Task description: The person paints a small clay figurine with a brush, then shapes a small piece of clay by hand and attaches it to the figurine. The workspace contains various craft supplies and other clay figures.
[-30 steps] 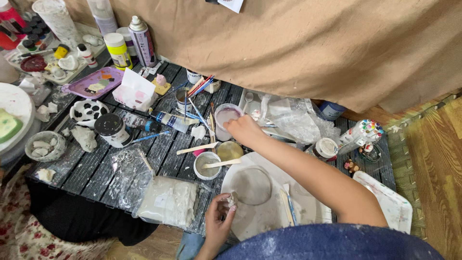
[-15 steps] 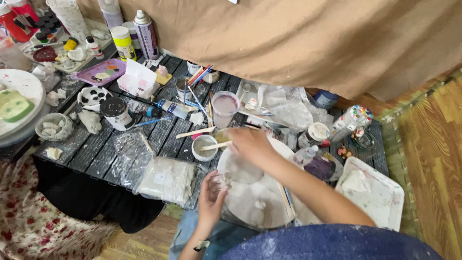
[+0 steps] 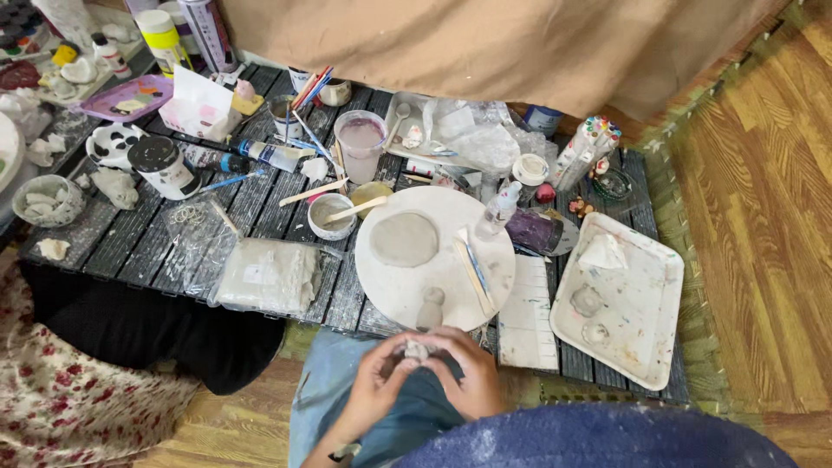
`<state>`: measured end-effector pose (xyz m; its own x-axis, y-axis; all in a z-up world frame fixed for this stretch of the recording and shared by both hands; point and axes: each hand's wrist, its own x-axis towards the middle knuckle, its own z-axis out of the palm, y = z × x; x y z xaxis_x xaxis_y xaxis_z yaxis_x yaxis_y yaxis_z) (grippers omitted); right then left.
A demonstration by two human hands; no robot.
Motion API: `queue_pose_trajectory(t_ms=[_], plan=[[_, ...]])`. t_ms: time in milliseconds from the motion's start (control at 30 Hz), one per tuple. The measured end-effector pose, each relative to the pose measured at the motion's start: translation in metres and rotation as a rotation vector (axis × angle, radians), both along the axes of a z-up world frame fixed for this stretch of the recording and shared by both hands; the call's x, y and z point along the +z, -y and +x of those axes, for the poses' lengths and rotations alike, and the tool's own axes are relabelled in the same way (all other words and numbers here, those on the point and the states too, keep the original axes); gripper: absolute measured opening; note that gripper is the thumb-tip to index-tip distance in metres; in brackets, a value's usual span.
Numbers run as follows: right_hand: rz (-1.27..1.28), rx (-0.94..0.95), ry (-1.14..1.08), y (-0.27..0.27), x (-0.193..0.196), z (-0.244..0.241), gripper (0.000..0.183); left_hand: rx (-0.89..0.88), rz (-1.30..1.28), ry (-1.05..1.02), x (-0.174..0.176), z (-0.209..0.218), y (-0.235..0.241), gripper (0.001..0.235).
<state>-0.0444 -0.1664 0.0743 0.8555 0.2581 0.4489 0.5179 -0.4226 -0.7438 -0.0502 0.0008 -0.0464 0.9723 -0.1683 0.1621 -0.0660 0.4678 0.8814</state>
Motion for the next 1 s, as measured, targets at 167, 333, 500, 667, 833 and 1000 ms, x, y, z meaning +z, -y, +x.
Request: queue_pose_trajectory(t_ms=[167,333,500,667,833,1000], plan=[[0.151,-0.111,-0.125,0.002,-0.027,-0.007,0.026,0.166,0.13,0.038,-0.001,-0.001,0.016,0.032],[0.198,-0.192,-0.04,-0.014,-0.045,-0.009,0.023,0.395,0.516,0.262,0.017,-0.003,0.0,0.029],[0.265,-0.019,-0.237,-0.004,-0.054,-0.012,0.022,0.244,0.584,0.217,0.044,-0.008,-0.023,0.032],[0.463,0.024,-0.473,0.001,-0.068,-0.014,0.028,0.137,0.616,0.272,0.06,-0.014,-0.034,0.062],[0.558,0.165,-0.533,0.009,-0.082,-0.007,0.03,0.218,0.628,0.318,0.057,-0.01,-0.031,0.053],[0.517,0.088,-0.468,0.012,-0.083,-0.005,0.017,0.2,0.687,0.335,0.048,-0.005,-0.026,0.048]])
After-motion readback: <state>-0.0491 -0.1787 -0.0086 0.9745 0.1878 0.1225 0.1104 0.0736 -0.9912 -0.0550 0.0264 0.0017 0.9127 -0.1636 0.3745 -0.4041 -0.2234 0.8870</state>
